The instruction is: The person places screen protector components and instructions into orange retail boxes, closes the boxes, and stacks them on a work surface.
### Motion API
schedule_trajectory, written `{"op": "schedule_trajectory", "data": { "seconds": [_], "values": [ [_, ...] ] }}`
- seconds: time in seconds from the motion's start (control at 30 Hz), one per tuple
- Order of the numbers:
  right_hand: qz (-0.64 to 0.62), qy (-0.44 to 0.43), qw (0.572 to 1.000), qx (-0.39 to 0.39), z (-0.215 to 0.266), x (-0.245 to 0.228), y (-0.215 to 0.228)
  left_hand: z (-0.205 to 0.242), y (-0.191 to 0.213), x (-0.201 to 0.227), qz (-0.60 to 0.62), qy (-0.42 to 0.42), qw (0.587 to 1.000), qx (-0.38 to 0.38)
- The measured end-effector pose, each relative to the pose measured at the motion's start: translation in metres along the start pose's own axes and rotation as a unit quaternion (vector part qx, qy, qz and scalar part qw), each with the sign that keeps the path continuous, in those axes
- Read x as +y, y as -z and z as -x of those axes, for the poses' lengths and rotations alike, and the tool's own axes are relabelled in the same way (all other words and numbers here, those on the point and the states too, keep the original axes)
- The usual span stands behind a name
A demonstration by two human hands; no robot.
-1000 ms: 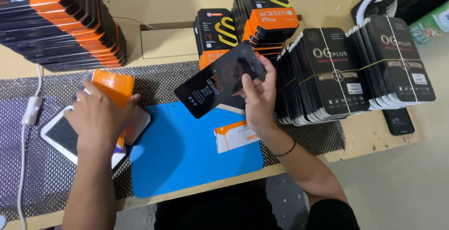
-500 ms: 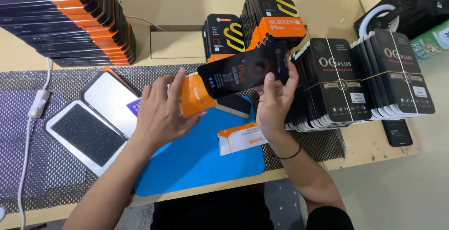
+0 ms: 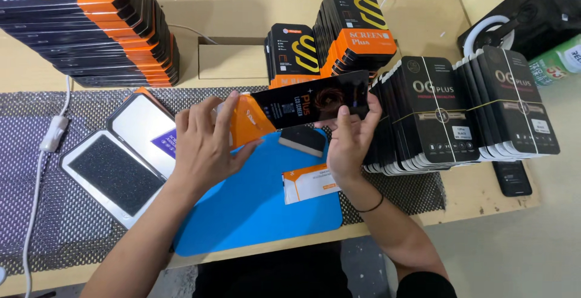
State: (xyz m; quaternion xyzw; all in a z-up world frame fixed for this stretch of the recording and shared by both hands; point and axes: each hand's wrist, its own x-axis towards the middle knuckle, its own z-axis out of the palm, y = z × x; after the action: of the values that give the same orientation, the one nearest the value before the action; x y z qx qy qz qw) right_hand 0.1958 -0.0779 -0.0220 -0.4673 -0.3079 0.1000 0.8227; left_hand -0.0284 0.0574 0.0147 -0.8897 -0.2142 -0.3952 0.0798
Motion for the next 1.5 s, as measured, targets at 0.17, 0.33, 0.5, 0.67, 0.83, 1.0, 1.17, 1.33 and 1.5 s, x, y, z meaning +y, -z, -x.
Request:
{"op": "schedule_trajectory", "data": {
  "seconds": [0.17,0.33,0.5,0.67,0.83,1.0,1.17,1.33,1.5],
  "values": [
    [-0.004,0.002,1.000,-0.012,-0.008,-0.015,-0.002,0.006,-0.007,-0.002,0.024,-0.009,1.000,0.005],
    [-0.009,0.010,1.000,-0.019,-0.001,0.003,0.001,0.006,-0.005,-0.002,0.048,-0.011,0.999,-0.001],
    [-0.023,0.008,1.000,-0.017,-0.003,-0.010,-0.007,0.003,-0.001,-0.006,0.041,-0.017,0.999,0.000],
    [-0.014,0.092,0.995,-0.036,-0.006,0.022,0.030,0.002,0.000,-0.004,0.055,-0.034,0.998,-0.003],
    [0.001,0.144,0.989,-0.039,0.011,0.014,0.010,0.011,-0.009,-0.003,0.069,-0.053,0.996,0.020],
    [0.060,0.164,0.983,-0.053,0.042,0.032,0.011,0.019,-0.019,0.008,0.074,-0.065,0.994,0.051],
    [0.149,0.137,0.933,-0.299,0.046,-0.038,-0.043,0.020,-0.018,0.017,0.069,-0.034,0.989,0.124],
    [0.157,0.084,0.922,-0.344,0.070,-0.005,-0.025,0.025,-0.023,0.021,0.092,-0.033,0.989,0.114],
    [0.087,-0.001,0.957,-0.275,0.052,0.003,-0.011,0.014,-0.014,0.023,0.170,-0.051,0.983,0.049]
  ]
}}
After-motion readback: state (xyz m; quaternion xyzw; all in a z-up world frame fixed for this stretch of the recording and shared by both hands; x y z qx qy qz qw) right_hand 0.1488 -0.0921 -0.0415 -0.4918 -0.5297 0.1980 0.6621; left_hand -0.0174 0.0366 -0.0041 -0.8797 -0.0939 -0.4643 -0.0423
